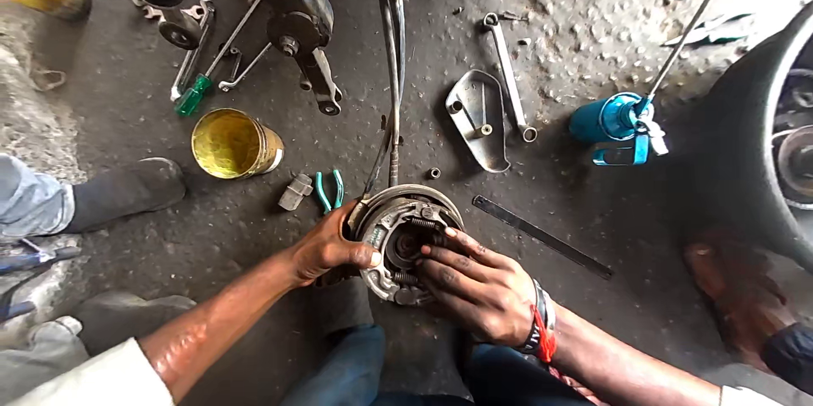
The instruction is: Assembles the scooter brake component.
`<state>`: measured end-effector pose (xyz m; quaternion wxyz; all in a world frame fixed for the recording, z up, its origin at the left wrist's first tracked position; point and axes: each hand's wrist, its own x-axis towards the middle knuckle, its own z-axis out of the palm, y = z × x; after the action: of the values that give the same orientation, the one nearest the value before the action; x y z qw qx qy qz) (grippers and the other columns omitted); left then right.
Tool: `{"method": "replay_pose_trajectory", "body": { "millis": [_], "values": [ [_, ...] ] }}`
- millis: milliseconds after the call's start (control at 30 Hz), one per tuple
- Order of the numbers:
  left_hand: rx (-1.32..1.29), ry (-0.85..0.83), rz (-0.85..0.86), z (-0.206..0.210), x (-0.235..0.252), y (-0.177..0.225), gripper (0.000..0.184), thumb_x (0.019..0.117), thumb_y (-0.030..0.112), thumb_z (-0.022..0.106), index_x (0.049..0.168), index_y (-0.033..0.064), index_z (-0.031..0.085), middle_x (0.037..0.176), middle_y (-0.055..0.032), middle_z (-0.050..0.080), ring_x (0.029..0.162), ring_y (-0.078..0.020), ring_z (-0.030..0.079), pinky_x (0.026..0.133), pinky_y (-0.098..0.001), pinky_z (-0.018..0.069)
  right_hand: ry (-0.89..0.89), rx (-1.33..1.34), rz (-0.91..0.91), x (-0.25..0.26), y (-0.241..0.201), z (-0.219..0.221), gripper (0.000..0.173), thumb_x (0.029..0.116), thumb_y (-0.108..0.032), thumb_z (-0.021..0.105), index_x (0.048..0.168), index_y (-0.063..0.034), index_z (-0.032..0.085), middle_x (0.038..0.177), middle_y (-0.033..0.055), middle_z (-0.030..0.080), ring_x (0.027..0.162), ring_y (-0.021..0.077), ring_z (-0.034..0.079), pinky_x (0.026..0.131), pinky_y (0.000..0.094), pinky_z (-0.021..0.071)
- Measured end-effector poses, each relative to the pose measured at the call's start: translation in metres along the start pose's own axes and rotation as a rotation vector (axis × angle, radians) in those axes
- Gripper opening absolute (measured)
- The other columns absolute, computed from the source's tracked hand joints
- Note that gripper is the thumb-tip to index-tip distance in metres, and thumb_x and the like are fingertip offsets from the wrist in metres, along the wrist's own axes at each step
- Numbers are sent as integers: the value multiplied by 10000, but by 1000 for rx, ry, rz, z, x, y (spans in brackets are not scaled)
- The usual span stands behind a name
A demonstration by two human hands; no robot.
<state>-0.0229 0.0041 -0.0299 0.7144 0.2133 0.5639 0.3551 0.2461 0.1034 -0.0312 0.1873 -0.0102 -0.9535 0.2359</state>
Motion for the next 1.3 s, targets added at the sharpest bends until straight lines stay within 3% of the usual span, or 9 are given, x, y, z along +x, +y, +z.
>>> {"method": "replay_pose_trajectory", "body": {
  "millis": [233, 333, 433, 500, 600, 733, 1033, 1233, 1300],
  "values": [
    [131, 110, 23, 3, -2, -4, 758, 588, 237, 842, 1285, 92, 583, 1045, -40, 736, 926, -121, 725, 783, -279, 616, -22, 192, 191, -6, 0, 0, 228, 966, -280, 667, 1073, -105, 767, 1206, 53, 733, 1296, 211, 611, 1177, 420, 438],
    [139, 108, 38, -2, -6, -4, 799, 591, 268, 861, 1315, 94, 571, 1070, -32, 735, 960, -114, 722, 820, -273, 614, 145, 291, 489, -7, -2, -9, 358, 903, -264, 722, 1215, -91, 708, 1301, 105, 673, 1245, 218, 629, 1067, 445, 528],
    [96, 73, 60, 1, -11, -5, 873, 580, 340, 907, 1340, 92, 556, 1100, -19, 730, 1000, -107, 714, 858, -264, 608, 88, 578, 940, -2, 6, -14, 782, 862, -408, 774, 1507, -107, 450, 1470, 95, 517, 1255, 182, 596, 993, 399, 566],
    [26, 9, 75, 4, -13, -6, 888, 620, 352, 931, 1367, 95, 525, 1138, -23, 720, 1039, -117, 706, 900, -274, 600, -15, 982, 1109, 1, 14, -17, 751, 869, -341, 792, 1511, -178, 439, 1327, 17, 647, 1106, 126, 682, 926, 347, 604],
    [-11, -90, 142, 2, -14, -10, 888, 736, 458, 903, 1420, 99, 465, 1216, -17, 696, 1112, -119, 680, 973, -288, 576, -103, 1296, 1063, -5, 26, -16, 647, 916, -231, 738, 1489, -107, 464, 1259, 67, 691, 1093, 157, 698, 962, 334, 593],
    [-17, -120, 244, 2, -11, -18, 830, 846, 438, 829, 1464, 57, 426, 1294, -81, 656, 1176, -178, 654, 1022, -335, 555, -53, 1292, 996, -16, 30, -13, 712, 885, -224, 777, 1506, -99, 454, 1291, 77, 679, 1116, 179, 696, 966, 349, 597],
    [171, 100, 223, 9, -12, -17, 738, 811, 453, 825, 1376, 52, 570, 1179, -45, 723, 1070, -138, 703, 940, -285, 592, 66, 1220, 1080, -15, 23, -12, 617, 834, -87, 795, 1407, -62, 570, 1190, 81, 729, 998, 182, 738, 878, 334, 635],
    [146, -20, 216, 0, -12, -15, 849, 839, 529, 793, 1472, 77, 451, 1278, -33, 668, 1150, -127, 659, 993, -278, 560, 37, 1223, 1044, -12, 20, -12, 681, 841, -168, 820, 1448, -78, 525, 1221, 79, 715, 1022, 186, 734, 897, 343, 632],
    [160, 30, 214, 1, -14, -16, 822, 818, 516, 808, 1437, 73, 498, 1223, -39, 695, 1096, -130, 684, 947, -278, 582, 79, 1185, 1063, -10, 16, -10, 618, 840, -112, 803, 1407, -67, 563, 1179, 78, 733, 982, 182, 744, 874, 341, 641]
  ]
}}
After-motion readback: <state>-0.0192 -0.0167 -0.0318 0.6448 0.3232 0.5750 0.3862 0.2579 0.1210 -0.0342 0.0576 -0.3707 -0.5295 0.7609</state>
